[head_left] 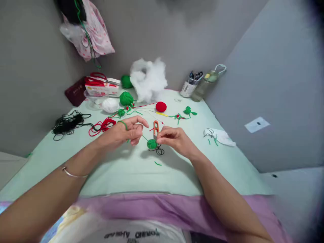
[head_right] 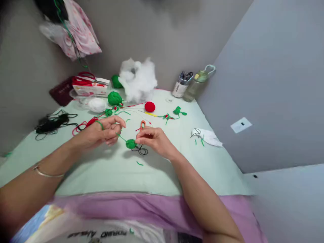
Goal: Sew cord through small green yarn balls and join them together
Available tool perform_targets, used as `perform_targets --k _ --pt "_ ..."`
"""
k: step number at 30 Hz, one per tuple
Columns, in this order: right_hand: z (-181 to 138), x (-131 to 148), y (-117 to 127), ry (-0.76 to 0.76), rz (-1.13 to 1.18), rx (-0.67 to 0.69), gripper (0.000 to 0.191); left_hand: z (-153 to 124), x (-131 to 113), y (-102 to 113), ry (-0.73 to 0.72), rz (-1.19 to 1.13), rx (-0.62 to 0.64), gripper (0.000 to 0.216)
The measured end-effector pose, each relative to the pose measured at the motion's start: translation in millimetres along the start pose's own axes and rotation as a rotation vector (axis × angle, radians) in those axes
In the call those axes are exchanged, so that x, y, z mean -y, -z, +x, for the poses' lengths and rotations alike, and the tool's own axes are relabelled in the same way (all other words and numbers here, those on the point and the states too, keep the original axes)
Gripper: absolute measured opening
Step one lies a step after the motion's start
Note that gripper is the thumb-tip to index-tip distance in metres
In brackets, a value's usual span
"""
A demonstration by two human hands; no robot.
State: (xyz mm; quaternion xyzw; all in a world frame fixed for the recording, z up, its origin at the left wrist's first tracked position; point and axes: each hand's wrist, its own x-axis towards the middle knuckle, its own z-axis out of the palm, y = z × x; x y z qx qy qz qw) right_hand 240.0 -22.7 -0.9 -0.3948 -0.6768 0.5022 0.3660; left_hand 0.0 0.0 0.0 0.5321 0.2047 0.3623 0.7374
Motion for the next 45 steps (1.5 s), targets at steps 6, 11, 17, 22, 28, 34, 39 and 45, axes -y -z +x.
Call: perform_targets --k 6,11,17,22,28,34,39,45 --pt "0 2 -6 -0.032 0.085 -0.031 0.022 -7 0 -12 0.054 0.06 0.12 0.022" --pt "-1 3 -4 -0.072 0.152 -0.038 0.024 -13 -9 -11 0.171 0.259 0.291 0.015" --pt "-2 2 -2 -0.069 0.215 -0.011 0.022 -9 -9 -9 0.097 0.383 0.059 0.021" --pt "-1 -1 -3 -0.078 0.195 -0.086 0.024 -4 -7 -10 0.126 0.641 -0.033 0.028" --pt "0 0 -9 -0.062 0.102 -0.101 0.027 -7 -8 -4 0.136 0.534 0.096 0.036" --pt "-1 1 -10 -0.03 0.15 -0.05 0.025 -5 1 -2 0.06 0.319 -0.02 0.027" --pt "-2 -1 -6 0.013 0.203 -0.05 0.017 -2 5 -3 -0.021 0.362 -0.041 0.024" --pt "-1 -1 -11 0.082 0.087 -0.169 0.021 0 15 -6 0.09 0.231 0.043 0.04"
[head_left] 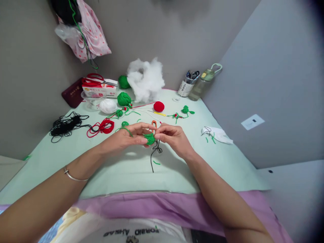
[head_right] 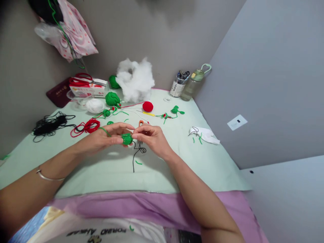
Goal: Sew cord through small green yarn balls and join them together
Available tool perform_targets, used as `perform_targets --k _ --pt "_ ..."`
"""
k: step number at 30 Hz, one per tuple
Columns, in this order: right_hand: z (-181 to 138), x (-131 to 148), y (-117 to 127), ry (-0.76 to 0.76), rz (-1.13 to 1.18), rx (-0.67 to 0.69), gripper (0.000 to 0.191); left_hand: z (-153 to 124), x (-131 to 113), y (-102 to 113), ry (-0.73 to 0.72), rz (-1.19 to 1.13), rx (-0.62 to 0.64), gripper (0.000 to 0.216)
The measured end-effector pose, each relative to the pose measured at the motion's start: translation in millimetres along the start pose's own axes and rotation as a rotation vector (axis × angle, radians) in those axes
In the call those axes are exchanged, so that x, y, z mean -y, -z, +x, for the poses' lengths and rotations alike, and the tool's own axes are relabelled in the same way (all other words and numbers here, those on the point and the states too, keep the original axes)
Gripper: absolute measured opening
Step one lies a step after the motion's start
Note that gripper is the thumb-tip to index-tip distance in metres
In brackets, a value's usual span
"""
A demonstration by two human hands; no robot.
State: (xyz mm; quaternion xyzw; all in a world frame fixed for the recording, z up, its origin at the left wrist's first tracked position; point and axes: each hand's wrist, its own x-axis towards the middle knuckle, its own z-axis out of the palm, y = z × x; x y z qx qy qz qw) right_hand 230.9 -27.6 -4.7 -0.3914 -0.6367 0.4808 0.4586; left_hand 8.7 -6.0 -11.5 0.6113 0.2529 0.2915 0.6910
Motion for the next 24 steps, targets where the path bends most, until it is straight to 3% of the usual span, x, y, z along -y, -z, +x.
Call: perform_targets --k 6,17,21,24 --pt "-5 -5 -8 0.109 -0.215 -0.146 0.008 3 5 -7 0.028 -0.007 -0.17 0.032" --pt "-13 -2 -15 0.413 -0.633 -0.056 0.014 6 1 -13 0.037 0.05 -0.246 0.034" --pt "-11 -3 -12 0.422 -0.705 -0.013 0.018 5 1 -14 0.044 0.121 -0.238 0.033" --pt "-11 4 -10 0.372 -0.608 -0.006 0.013 5 2 -15 0.046 0.196 -0.223 0.031"
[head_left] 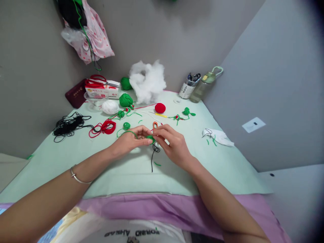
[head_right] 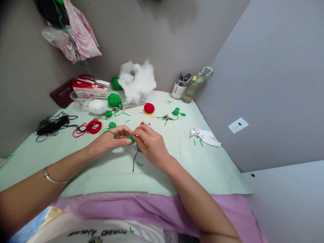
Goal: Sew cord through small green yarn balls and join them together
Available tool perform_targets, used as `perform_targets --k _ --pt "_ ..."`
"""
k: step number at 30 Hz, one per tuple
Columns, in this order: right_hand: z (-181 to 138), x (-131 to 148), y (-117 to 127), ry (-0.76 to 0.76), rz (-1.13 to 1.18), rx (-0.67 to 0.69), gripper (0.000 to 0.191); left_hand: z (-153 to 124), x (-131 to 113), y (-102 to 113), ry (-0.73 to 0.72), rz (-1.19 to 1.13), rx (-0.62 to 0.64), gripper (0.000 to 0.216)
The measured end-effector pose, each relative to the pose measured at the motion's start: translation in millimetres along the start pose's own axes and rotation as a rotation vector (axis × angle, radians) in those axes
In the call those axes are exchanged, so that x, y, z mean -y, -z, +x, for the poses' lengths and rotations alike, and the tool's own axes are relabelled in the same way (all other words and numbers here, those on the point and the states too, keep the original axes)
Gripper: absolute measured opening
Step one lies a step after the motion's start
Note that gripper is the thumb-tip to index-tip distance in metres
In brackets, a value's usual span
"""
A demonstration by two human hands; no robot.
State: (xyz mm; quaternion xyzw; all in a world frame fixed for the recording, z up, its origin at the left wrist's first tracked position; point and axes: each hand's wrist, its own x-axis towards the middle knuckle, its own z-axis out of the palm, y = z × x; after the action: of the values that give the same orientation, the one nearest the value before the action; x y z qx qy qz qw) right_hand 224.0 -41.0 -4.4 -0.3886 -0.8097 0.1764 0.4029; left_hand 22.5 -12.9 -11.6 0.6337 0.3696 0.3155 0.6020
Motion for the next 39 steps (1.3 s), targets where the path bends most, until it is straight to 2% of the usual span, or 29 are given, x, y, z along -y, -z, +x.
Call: perform_targets --k 3,6,11,14,16,18,21,22,24,26,28,30,31,33,36,39 --pt "2 6 8 -0.09 0.201 0.124 0.009 0 1 -2 -0.022 0.019 0.038 0.03" --pt "3 8 14 -0.146 0.298 0.261 0.012 0 1 -3 -0.028 0.018 0.065 0.028" --pt "5 3 24 -0.187 0.404 0.333 0.017 0 2 -1 -0.046 0.016 0.085 0.028" --pt "4 -3 31 -0.306 0.685 0.361 0.026 0 2 2 -0.041 0.006 0.108 0.029" --pt "5 -7 34 -0.382 0.89 0.316 0.028 0 3 5 -0.046 -0.002 0.11 0.031" --pt "8 -13 36 -0.439 1.002 0.167 0.027 -1 3 7 -0.065 -0.028 0.128 0.035" --pt "14 -26 33 -0.584 1.016 -0.096 0.029 -3 1 9 -0.068 -0.08 0.2 0.053" --pt "15 -31 31 -0.643 1.001 -0.138 0.03 -4 1 10 -0.055 -0.089 0.22 0.055" --pt "16 -41 25 -0.716 0.933 -0.124 0.032 -5 0 10 -0.026 -0.095 0.239 0.049" --pt "14 -45 21 -0.672 0.732 -0.126 0.034 -5 -1 9 0.006 -0.111 0.23 0.042" --pt "11 -40 18 -0.529 0.44 -0.222 0.033 -4 0 8 0.024 -0.14 0.197 0.04" --pt "8 -28 16 -0.359 0.208 -0.296 0.024 -3 1 5 0.037 -0.144 0.156 0.042" --pt "7 -21 15 -0.285 0.159 -0.266 0.019 -3 1 4 0.036 -0.129 0.133 0.042" --pt "6 -8 11 -0.126 0.076 -0.115 0.015 -3 2 0 0.01 -0.064 0.08 0.039" --pt "6 3 3 0.077 -0.179 0.046 0.019 -2 2 -4 -0.063 0.052 -0.008 0.027" --pt "7 11 0 0.168 -0.358 -0.004 0.026 -1 1 -6 -0.11 0.133 -0.064 0.019"
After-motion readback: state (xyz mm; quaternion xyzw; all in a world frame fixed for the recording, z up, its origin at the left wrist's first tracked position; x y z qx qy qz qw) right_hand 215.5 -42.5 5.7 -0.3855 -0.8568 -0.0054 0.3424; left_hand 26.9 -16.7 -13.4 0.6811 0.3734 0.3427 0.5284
